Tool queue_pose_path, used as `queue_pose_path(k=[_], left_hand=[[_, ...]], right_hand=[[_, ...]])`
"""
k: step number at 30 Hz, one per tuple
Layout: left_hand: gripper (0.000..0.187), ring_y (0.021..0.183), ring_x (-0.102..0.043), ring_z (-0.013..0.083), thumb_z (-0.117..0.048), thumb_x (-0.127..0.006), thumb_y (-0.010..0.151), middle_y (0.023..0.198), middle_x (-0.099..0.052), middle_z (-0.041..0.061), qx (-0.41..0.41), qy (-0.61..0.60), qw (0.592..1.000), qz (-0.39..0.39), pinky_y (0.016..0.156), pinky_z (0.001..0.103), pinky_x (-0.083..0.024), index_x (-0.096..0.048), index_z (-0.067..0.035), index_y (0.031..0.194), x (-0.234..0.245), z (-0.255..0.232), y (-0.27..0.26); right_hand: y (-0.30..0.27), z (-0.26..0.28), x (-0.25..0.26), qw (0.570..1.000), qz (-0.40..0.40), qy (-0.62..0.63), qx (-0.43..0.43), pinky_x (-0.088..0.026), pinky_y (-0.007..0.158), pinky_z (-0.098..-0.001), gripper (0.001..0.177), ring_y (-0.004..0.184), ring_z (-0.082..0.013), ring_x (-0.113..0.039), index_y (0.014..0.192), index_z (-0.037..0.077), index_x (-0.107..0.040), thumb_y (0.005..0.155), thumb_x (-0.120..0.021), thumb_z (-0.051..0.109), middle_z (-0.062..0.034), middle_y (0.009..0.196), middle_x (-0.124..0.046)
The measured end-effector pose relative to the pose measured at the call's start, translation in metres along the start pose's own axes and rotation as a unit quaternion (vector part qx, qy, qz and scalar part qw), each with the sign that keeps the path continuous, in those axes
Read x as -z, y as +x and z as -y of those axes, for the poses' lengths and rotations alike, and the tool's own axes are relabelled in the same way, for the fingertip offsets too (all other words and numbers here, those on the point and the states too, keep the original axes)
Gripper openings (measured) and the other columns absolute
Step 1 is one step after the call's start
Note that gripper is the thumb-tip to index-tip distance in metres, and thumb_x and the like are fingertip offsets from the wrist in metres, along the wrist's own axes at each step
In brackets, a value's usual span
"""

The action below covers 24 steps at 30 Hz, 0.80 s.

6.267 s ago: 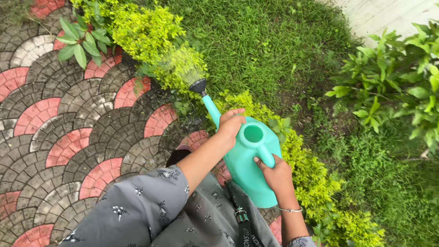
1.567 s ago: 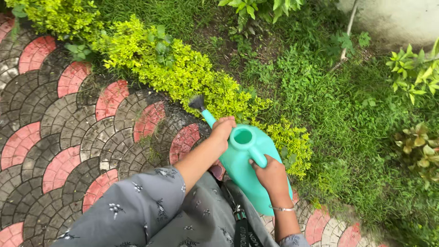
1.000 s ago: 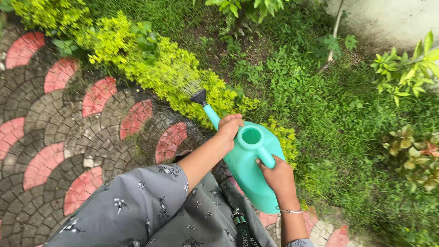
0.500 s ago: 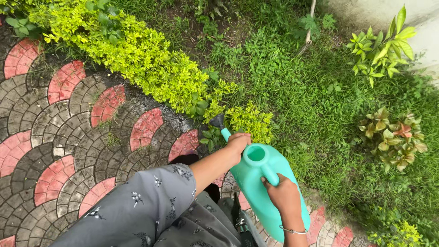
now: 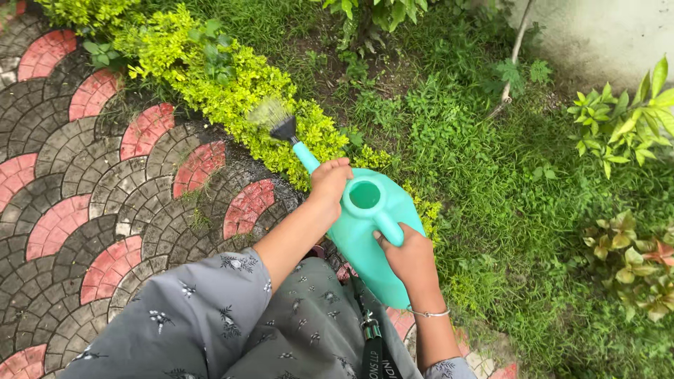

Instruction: The person waters a line of small green shrubs alongside a paved walkway using a green watering can, moving steadily down the row while tilting the can to pour water onto the base of each plant.

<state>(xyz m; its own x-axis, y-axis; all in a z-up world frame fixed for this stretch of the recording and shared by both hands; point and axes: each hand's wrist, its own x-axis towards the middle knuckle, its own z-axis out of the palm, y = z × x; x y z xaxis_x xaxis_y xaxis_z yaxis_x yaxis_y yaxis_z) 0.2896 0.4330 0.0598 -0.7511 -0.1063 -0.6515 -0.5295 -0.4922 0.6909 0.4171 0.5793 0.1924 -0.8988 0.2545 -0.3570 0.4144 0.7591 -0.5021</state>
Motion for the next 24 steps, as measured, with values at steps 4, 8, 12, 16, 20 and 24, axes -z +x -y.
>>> queue_pose_path(k=[4,8,12,16,20,24], left_hand=[[0.035,0.085,-0.061,0.0176,0.000,-0.066,0.075,0.092,-0.067,0.006,-0.021,0.017,0.999,0.028,0.080,0.031,-0.050,-0.066,-0.003,0.110,-0.012,-0.021,-0.021],[0.036,0.091,-0.061,0.0152,0.002,-0.067,0.074,0.096,-0.068,0.006,0.012,0.052,0.998,0.029,0.083,0.031,-0.049,-0.067,-0.004,0.110,-0.029,0.008,-0.028],[0.033,0.089,-0.059,0.0224,0.002,-0.066,0.074,0.093,-0.066,0.009,0.051,0.068,0.996,0.034,0.077,0.037,-0.049,-0.069,-0.004,0.106,-0.060,0.091,-0.028],[0.029,0.087,-0.063,0.0199,0.006,-0.064,0.072,0.092,-0.069,0.006,0.090,0.080,0.992,0.027,0.073,0.036,-0.052,-0.071,-0.002,0.098,-0.096,0.213,-0.054],[0.021,0.079,-0.064,0.0211,0.004,-0.065,0.075,0.087,-0.070,0.008,0.129,0.044,0.989,0.054,0.067,0.037,-0.052,-0.070,-0.001,0.095,-0.140,0.318,-0.103],[0.028,0.080,-0.063,0.0210,0.005,-0.066,0.074,0.090,-0.070,0.007,0.184,0.051,0.979,0.073,0.067,0.037,-0.051,-0.072,-0.001,0.100,-0.169,0.380,-0.148]], right_hand=[[-0.002,0.002,0.012,1.000,-0.003,0.023,0.007,-0.055,0.068,-0.0460,0.037,0.069,-0.0383,-0.070,0.091,0.007,-0.075,0.081,-0.077,0.042,-0.0220,0.074,-0.071],[-0.011,-0.032,0.023,0.999,0.013,0.035,-0.033,-0.056,0.068,-0.0455,0.037,0.067,-0.0375,-0.072,0.091,0.006,-0.075,0.080,-0.077,0.042,-0.0211,0.072,-0.072],[-0.030,-0.100,0.043,0.999,0.007,-0.008,-0.045,-0.055,0.070,-0.0470,0.039,0.070,-0.0387,-0.071,0.092,0.007,-0.076,0.079,-0.077,0.044,-0.0221,0.075,-0.072],[-0.074,-0.185,0.065,0.995,0.014,-0.029,-0.099,-0.056,0.071,-0.0473,0.041,0.072,-0.0393,-0.071,0.091,0.007,-0.076,0.080,-0.077,0.046,-0.0224,0.077,-0.072],[-0.117,-0.263,0.094,0.987,0.009,-0.060,-0.147,-0.056,0.073,-0.0476,0.041,0.075,-0.0399,-0.072,0.093,0.008,-0.076,0.079,-0.077,0.046,-0.0221,0.079,-0.074],[-0.152,-0.315,0.119,0.976,0.022,-0.092,-0.198,-0.057,0.076,-0.0483,0.042,0.077,-0.0401,-0.073,0.097,0.009,-0.077,0.080,-0.076,0.048,-0.0221,0.080,-0.075]])
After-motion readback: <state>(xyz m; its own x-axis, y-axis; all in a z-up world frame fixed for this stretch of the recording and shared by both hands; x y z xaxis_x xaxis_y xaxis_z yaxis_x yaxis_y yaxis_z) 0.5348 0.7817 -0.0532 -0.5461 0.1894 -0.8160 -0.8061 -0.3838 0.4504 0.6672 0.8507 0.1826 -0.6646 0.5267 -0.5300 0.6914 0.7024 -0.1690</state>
